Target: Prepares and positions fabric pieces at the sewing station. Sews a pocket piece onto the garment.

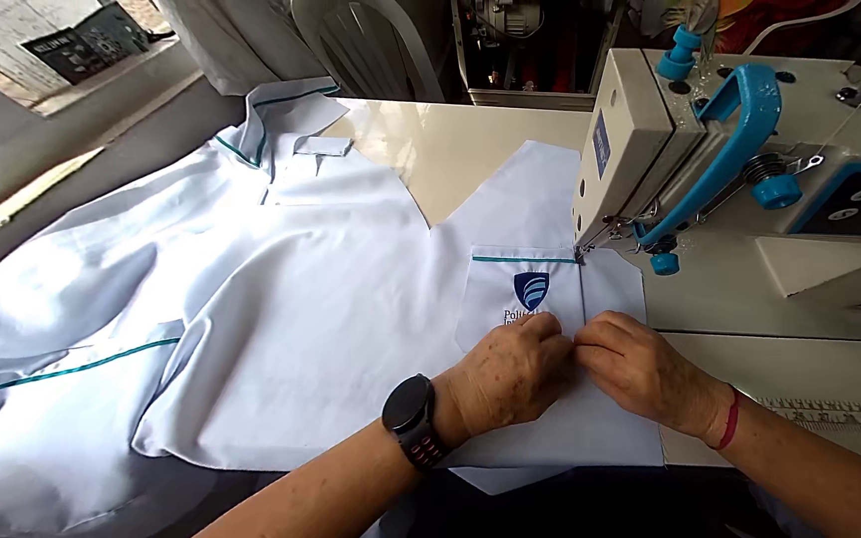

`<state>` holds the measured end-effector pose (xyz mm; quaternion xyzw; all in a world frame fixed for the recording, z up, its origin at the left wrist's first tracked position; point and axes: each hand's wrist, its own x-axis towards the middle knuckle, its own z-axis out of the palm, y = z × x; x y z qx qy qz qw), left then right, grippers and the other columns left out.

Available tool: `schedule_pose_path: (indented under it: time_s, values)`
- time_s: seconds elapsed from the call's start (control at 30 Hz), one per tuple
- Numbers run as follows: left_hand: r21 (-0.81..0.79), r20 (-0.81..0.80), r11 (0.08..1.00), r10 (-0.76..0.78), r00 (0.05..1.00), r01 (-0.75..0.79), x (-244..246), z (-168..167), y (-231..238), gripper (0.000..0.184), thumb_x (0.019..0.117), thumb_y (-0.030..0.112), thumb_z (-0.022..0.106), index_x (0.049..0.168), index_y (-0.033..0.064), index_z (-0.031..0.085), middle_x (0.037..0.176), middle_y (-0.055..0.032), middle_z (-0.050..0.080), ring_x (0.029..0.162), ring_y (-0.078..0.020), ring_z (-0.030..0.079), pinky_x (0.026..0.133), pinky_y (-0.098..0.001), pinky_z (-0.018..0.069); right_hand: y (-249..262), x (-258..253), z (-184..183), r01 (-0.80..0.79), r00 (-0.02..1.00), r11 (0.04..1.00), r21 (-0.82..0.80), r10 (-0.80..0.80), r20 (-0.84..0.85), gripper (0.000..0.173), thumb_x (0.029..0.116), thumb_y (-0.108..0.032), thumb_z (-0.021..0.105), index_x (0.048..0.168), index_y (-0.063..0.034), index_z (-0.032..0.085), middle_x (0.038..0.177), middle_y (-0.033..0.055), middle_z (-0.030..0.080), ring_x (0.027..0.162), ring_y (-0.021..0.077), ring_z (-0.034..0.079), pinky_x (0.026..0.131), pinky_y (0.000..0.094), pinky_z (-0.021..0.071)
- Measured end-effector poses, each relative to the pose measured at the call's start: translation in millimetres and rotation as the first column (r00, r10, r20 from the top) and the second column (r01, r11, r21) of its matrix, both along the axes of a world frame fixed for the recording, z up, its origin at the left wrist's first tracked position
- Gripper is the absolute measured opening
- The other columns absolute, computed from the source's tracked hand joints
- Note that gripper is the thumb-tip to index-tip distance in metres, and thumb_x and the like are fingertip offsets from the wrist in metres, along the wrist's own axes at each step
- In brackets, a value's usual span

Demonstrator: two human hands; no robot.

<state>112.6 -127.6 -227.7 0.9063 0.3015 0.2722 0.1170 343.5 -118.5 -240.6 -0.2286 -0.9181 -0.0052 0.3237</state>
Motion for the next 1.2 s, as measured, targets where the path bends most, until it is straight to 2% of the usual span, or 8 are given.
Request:
schedule_pose_path:
  time_s: [0.13, 0.27, 0.37, 0.57, 0.77, 0.93, 1.07, 1.2]
  values:
    - [-0.020, 0.062, 0.988, 0.152, 0.986, -0.151, 16.0, -7.4, -1.2, 0.026, 0.0879, 0.031, 0.070, 0.092, 0.0064, 0.076, 0.085, -0.0066, 0.070, 0.072, -0.0165, 0.068, 0.063, -0.0310, 0.0576, 6.8, 2.7, -5.0, 0.066, 0.990, 0.990, -0.126, -0.081, -0.114, 0.015, 0.0884, -0.016, 0.064, 0.085, -0.0079, 0.075, 0.097, 0.0059, 0.072, 0.095, 0.0156, 0.067, 0.084, 0.0237, 0.0535]
    - [-0.070, 0.119, 0.968, 0.249, 0.961, -0.242, 16.5, -13.1, -7.1, 0.024, 0.0869, 0.034, 0.070, 0.092, 0.0121, 0.079, 0.092, -0.0048, 0.070, 0.074, -0.0119, 0.067, 0.064, -0.0266, 0.0568, 13.5, 5.0, -7.2, 0.006, 0.987, 0.989, -0.147, -0.030, -0.161, 0.015, 0.0889, -0.015, 0.065, 0.082, -0.0103, 0.077, 0.092, 0.0019, 0.072, 0.093, 0.0125, 0.065, 0.084, 0.0214, 0.0523]
    - [-0.178, 0.153, 0.944, 0.307, 0.939, -0.279, 17.4, -10.3, -6.3, 0.018, 0.0890, 0.027, 0.069, 0.090, 0.0130, 0.081, 0.089, -0.0011, 0.073, 0.077, -0.0068, 0.069, 0.069, -0.0233, 0.0577, 20.9, 3.3, -6.7, -0.016, 0.977, 0.988, -0.153, -0.017, -0.213, 0.014, 0.0880, -0.016, 0.068, 0.081, -0.0103, 0.078, 0.087, 0.0005, 0.075, 0.088, 0.0109, 0.068, 0.081, 0.0215, 0.0533]
    - [-0.315, 0.152, 0.895, 0.375, 0.914, -0.315, 16.2, -6.7, -0.8, 0.017, 0.0894, 0.024, 0.068, 0.087, 0.0131, 0.081, 0.083, 0.0036, 0.072, 0.071, -0.0001, 0.066, 0.064, -0.0184, 0.0545, 26.6, 0.3, -5.6, -0.062, 0.947, 0.967, -0.247, -0.022, -0.322, 0.004, 0.0816, -0.009, 0.071, 0.079, -0.0067, 0.073, 0.072, 0.0004, 0.069, 0.073, 0.0066, 0.064, 0.070, 0.0161, 0.0509]
    - [-0.381, 0.114, 0.878, 0.356, 0.927, -0.290, 13.4, -4.1, -2.0, 0.021, 0.0900, 0.024, 0.063, 0.091, 0.0118, 0.080, 0.086, 0.0030, 0.072, 0.071, 0.0001, 0.064, 0.064, -0.0187, 0.0540, 25.9, 2.0, -9.6, -0.088, 0.962, 0.987, -0.133, 0.050, -0.267, 0.013, 0.0859, -0.006, 0.066, 0.082, -0.0086, 0.078, 0.085, 0.0025, 0.075, 0.085, 0.0127, 0.069, 0.079, 0.0225, 0.0538]
    - [-0.345, 0.148, 0.885, 0.379, 0.913, -0.312, 16.5, -8.8, -4.2, 0.019, 0.0893, 0.024, 0.065, 0.089, 0.0125, 0.081, 0.084, 0.0033, 0.073, 0.069, 0.0002, 0.065, 0.063, -0.0183, 0.0547, 21.5, 1.8, -9.3, -0.059, 0.970, 0.994, -0.096, 0.034, -0.241, 0.018, 0.0848, -0.007, 0.061, 0.082, -0.0084, 0.078, 0.087, 0.0027, 0.075, 0.086, 0.0133, 0.068, 0.079, 0.0241, 0.0540]
    - [-0.305, 0.196, 0.897, 0.387, 0.901, -0.319, 18.4, -12.9, -3.9, 0.017, 0.0869, 0.023, 0.067, 0.086, 0.0126, 0.080, 0.083, 0.0029, 0.072, 0.067, 0.0008, 0.064, 0.062, -0.0170, 0.0537, 15.5, -1.5, -3.9, 0.042, 0.979, 0.990, -0.133, -0.067, -0.193, 0.013, 0.0844, -0.018, 0.066, 0.088, -0.0099, 0.075, 0.083, 0.0001, 0.073, 0.083, 0.0125, 0.068, 0.077, 0.0250, 0.0536]
    - [-0.055, 0.237, 0.947, 0.319, 0.918, -0.315, 20.1, -20.1, -6.8, 0.015, 0.0853, 0.019, 0.066, 0.082, 0.0119, 0.079, 0.082, 0.0008, 0.073, 0.074, -0.0040, 0.068, 0.067, -0.0185, 0.0558, 14.1, -5.2, -4.1, 0.084, 0.991, 0.996, 0.022, -0.081, -0.108, 0.016, 0.0896, -0.015, 0.062, 0.080, -0.0112, 0.074, 0.081, 0.0016, 0.072, 0.079, 0.0165, 0.068, 0.069, 0.0292, 0.0527]
